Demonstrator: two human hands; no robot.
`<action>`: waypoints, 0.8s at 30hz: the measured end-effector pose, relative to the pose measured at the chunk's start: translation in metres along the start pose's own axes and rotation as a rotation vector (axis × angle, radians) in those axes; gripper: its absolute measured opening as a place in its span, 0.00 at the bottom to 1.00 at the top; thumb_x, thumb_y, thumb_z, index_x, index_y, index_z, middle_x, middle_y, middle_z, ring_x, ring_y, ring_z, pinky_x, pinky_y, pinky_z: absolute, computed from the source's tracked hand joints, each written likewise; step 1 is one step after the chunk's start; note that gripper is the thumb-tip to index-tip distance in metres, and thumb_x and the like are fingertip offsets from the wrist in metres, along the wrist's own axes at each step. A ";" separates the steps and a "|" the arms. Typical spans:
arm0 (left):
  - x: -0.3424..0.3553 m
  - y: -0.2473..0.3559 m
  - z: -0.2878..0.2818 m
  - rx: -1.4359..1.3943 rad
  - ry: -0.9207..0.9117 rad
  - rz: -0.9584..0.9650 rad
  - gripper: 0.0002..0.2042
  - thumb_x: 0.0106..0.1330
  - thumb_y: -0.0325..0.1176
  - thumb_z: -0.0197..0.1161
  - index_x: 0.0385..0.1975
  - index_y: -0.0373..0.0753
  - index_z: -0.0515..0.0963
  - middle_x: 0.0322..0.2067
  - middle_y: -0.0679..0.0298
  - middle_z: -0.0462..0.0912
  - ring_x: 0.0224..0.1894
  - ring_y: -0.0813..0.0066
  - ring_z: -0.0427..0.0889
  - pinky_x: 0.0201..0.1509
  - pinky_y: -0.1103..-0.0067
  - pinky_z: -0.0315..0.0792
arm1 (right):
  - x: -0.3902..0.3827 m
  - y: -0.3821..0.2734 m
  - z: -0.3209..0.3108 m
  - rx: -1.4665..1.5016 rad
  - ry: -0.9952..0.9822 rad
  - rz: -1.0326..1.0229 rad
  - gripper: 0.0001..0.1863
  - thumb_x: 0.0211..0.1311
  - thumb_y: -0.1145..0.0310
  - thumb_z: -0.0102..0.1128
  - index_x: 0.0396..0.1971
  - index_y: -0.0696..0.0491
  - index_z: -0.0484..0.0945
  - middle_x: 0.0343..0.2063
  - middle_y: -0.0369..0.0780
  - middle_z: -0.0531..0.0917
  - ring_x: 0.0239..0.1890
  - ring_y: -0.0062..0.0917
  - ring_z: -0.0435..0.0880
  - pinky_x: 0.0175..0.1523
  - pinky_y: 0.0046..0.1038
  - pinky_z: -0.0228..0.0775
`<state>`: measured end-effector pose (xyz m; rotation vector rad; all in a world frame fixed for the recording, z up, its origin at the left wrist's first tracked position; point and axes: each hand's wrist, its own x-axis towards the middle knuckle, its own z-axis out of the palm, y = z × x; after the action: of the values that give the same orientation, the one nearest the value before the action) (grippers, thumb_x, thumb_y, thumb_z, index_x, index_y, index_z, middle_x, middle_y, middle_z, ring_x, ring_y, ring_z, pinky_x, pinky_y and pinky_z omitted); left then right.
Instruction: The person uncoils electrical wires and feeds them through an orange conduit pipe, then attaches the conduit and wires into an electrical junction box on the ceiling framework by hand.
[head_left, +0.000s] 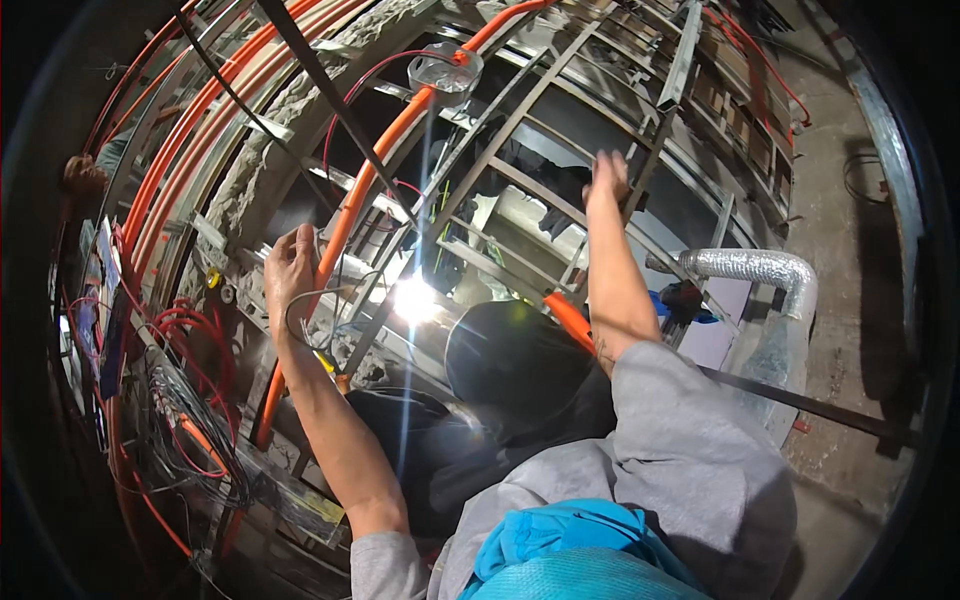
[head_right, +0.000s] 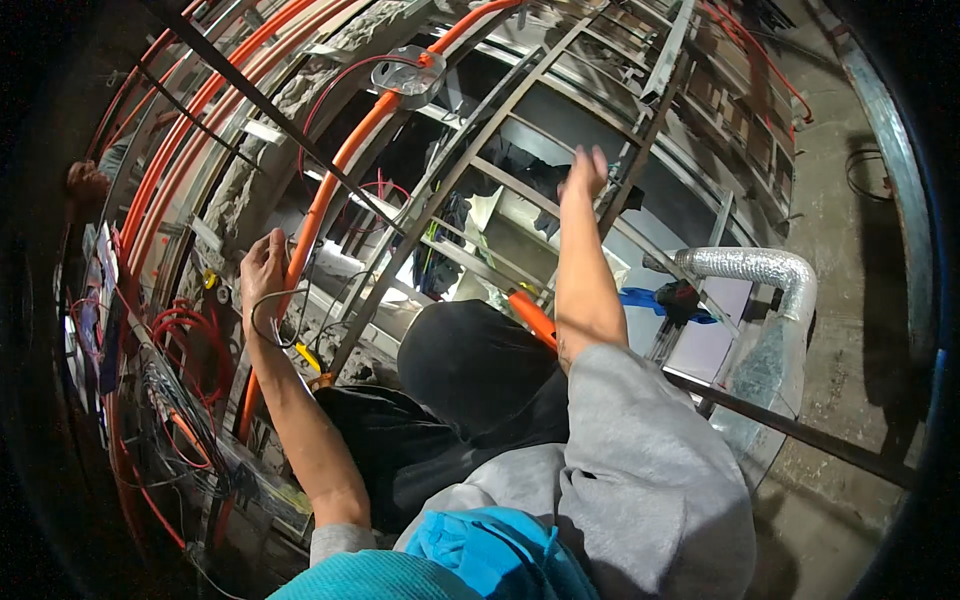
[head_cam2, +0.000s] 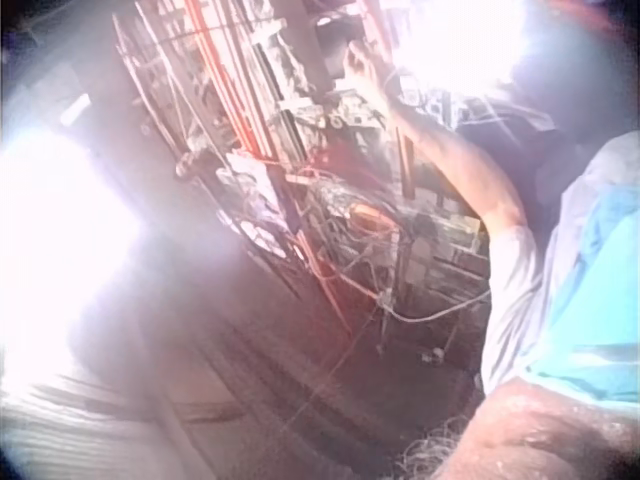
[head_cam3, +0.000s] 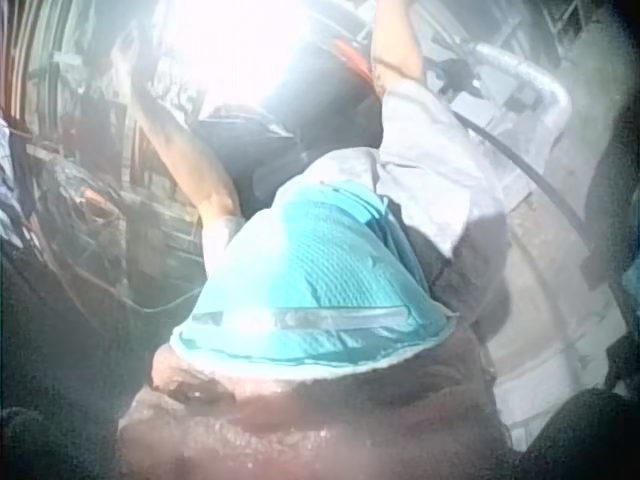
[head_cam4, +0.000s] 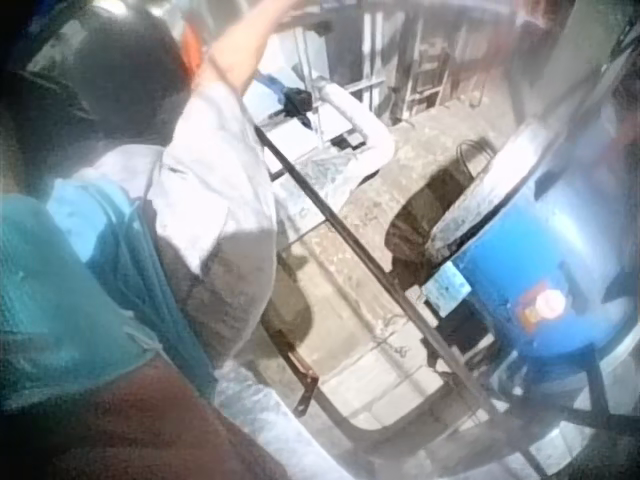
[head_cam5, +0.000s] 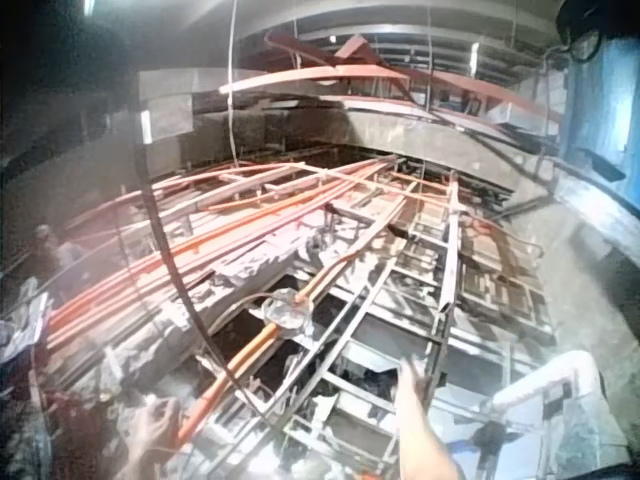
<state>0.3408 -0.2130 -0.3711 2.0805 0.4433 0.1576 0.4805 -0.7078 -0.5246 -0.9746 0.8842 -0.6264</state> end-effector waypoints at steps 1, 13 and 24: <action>0.009 0.014 0.020 -0.002 -0.075 0.015 0.27 0.74 0.53 0.59 0.47 0.27 0.81 0.25 0.72 0.73 0.27 0.85 0.66 0.30 0.82 0.62 | 0.036 -0.035 0.031 0.262 -0.321 -0.339 0.20 0.58 0.79 0.69 0.52 0.59 0.80 0.39 0.39 0.84 0.40 0.24 0.83 0.53 0.30 0.79; 0.003 0.018 0.002 0.129 -0.066 -0.085 0.30 0.73 0.57 0.59 0.52 0.29 0.81 0.37 0.53 0.87 0.39 0.70 0.84 0.47 0.74 0.76 | -0.135 -0.090 0.355 -1.063 -1.483 -1.122 0.14 0.64 0.70 0.66 0.48 0.57 0.84 0.40 0.43 0.88 0.40 0.29 0.87 0.46 0.28 0.80; 0.000 0.005 0.003 0.108 0.046 -0.038 0.30 0.73 0.60 0.57 0.37 0.30 0.80 0.21 0.73 0.71 0.24 0.83 0.65 0.28 0.79 0.60 | -0.165 -0.084 0.314 -0.273 -1.193 -1.045 0.15 0.64 0.64 0.66 0.47 0.55 0.84 0.41 0.45 0.88 0.42 0.31 0.87 0.47 0.31 0.79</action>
<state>0.3425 -0.2180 -0.3687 2.1764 0.5293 0.1617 0.6596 -0.4787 -0.3048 -1.7601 -0.6922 -0.6168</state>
